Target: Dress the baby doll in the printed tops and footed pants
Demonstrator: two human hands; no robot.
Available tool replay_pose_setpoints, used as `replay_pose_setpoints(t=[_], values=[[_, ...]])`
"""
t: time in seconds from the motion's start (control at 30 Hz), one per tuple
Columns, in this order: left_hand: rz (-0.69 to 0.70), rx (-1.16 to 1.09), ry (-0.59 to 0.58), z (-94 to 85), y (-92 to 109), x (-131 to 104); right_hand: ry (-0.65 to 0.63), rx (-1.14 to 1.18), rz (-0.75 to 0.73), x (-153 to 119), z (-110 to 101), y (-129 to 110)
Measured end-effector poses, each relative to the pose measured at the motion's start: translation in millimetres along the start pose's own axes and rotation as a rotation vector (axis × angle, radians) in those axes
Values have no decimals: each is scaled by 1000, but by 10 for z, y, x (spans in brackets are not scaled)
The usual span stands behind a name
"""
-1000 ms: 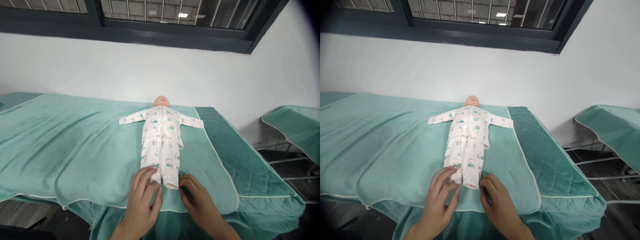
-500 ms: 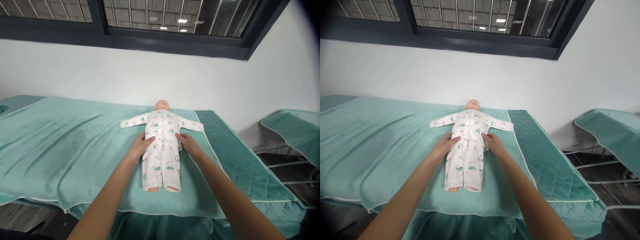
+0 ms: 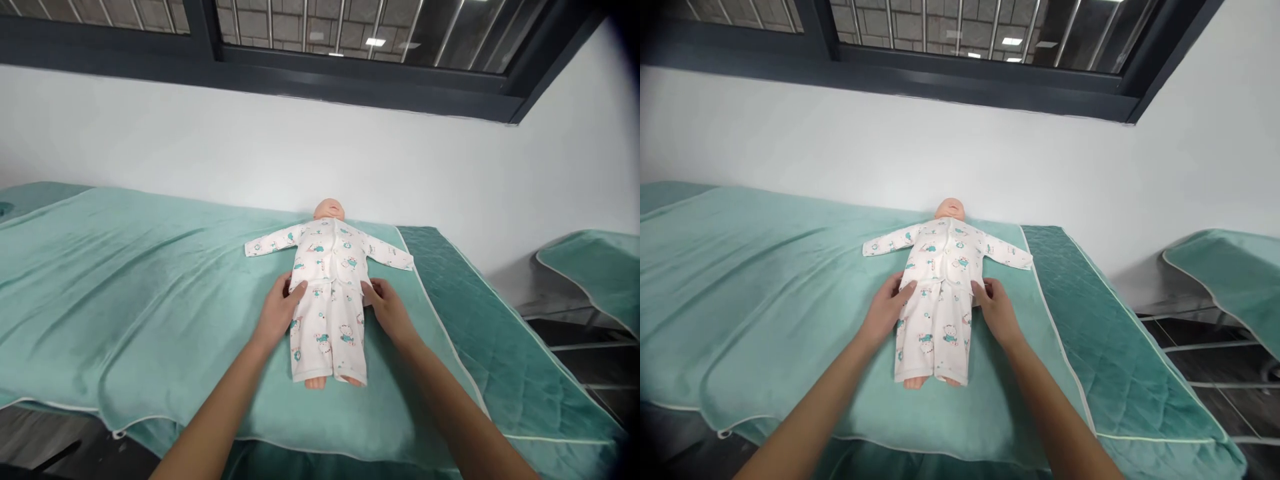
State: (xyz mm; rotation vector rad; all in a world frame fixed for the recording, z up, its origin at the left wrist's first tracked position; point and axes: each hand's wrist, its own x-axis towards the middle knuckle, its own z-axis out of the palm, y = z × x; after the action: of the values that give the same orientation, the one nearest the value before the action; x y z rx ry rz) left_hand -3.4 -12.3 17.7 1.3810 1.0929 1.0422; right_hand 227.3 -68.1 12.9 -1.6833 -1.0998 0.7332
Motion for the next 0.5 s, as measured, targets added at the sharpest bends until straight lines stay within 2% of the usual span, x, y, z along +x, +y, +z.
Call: replay_pose_setpoints(t=[0.1, 0.17, 0.23, 0.3, 0.37, 0.43, 0.5], values=[[14, 103, 35, -170, -75, -228, -46, -123, -22, -290, -177, 125], [41, 174, 128, -394, -141, -450, -47, -212, -47, -472, -329, 237], [105, 293, 301, -711, -249, -744, -17, -260, -32, -615, -466, 381], [182, 485, 567, -1094, -425, -1100, 31, -281, -31, -697, -552, 539], [205, 637, 804, -1501, -681, -1489, 38, -332, -53, -717, -575, 685], [81, 732, 927, -1899, -988, -1873, 30, -391, -89, -687, -549, 813], [-113, 854, 972, -2250, -1278, -2218, 66, -428, -154, -630, -507, 927]])
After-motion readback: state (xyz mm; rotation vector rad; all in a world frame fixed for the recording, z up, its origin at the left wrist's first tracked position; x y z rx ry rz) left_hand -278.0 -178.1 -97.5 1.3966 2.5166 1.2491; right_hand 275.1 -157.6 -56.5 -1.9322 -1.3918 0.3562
